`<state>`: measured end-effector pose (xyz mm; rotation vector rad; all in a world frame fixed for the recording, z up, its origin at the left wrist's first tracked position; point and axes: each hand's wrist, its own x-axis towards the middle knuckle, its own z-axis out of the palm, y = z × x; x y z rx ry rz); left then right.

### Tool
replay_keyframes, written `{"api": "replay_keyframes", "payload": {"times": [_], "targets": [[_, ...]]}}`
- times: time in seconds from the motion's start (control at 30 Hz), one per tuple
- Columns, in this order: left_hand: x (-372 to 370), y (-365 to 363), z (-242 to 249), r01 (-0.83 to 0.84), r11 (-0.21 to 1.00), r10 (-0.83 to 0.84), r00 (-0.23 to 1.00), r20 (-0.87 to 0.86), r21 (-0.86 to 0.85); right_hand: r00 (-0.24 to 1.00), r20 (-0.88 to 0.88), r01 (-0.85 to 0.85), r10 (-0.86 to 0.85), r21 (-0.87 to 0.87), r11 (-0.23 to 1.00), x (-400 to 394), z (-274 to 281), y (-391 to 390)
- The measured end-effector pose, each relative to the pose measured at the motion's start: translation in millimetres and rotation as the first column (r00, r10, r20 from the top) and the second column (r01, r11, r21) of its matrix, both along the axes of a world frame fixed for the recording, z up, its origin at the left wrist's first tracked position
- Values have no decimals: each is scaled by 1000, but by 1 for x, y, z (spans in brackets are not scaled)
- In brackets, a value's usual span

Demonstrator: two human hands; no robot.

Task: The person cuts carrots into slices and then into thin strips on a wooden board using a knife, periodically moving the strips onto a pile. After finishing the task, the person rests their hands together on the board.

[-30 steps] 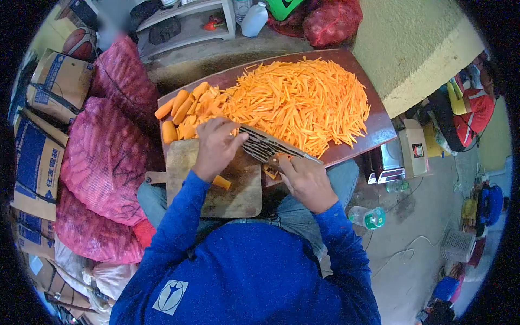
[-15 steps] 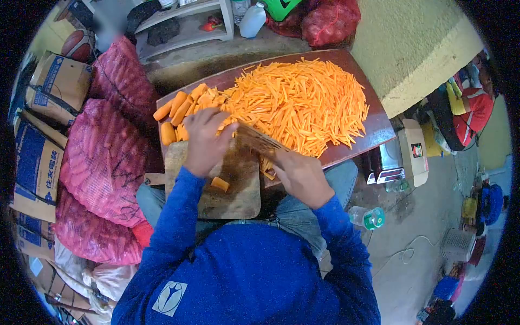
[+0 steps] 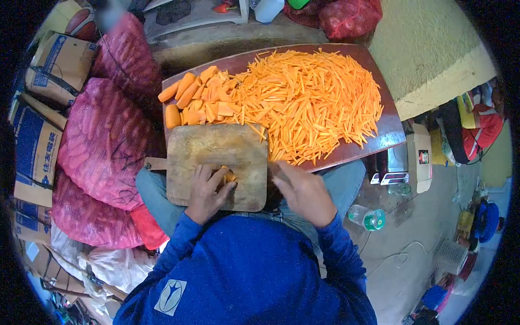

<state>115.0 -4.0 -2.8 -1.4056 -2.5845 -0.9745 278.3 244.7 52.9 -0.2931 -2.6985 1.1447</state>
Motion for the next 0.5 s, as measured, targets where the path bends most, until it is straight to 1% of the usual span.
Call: {"api": "replay_keyframes", "payload": {"times": [0.03,0.07,0.13,0.2,0.27,0.3,0.37,0.4,0.47,0.5], "targets": [[-1,2,1,18,1000,-18,1000,6,7,999,27,37,-39,65,997,-3,2,8],[-2,2,0,16,1000,-16,1000,5,11,999,26,35,-37,69,997,-7,2,17],[-5,3,-5,44,996,-46,999,21,80,996,-35,85,-83,37,996,-15,5,30],[-6,6,-8,50,994,-52,999,15,97,997,-8,82,-82,12,997,-14,16,31],[-6,11,-12,49,992,-51,999,14,112,993,34,120,-116,-161,980,-13,20,25],[-5,16,-14,47,991,-47,999,-5,126,993,39,114,-109,-162,980,-13,15,19],[-5,24,-15,43,990,-39,999,-26,138,991,-57,106,-121,-221,970,-11,2,5],[-5,27,-15,49,988,-47,999,-18,145,991,-57,106,-121,-222,969,-9,2,-3],[-6,31,-16,61,987,-61,998,-8,152,999,-23,24,-32,-273,962,-5,2,-20],[-6,32,-18,81,985,-79,997,-20,149,999,-19,31,-38,-274,961,-2,1,-26]]}}
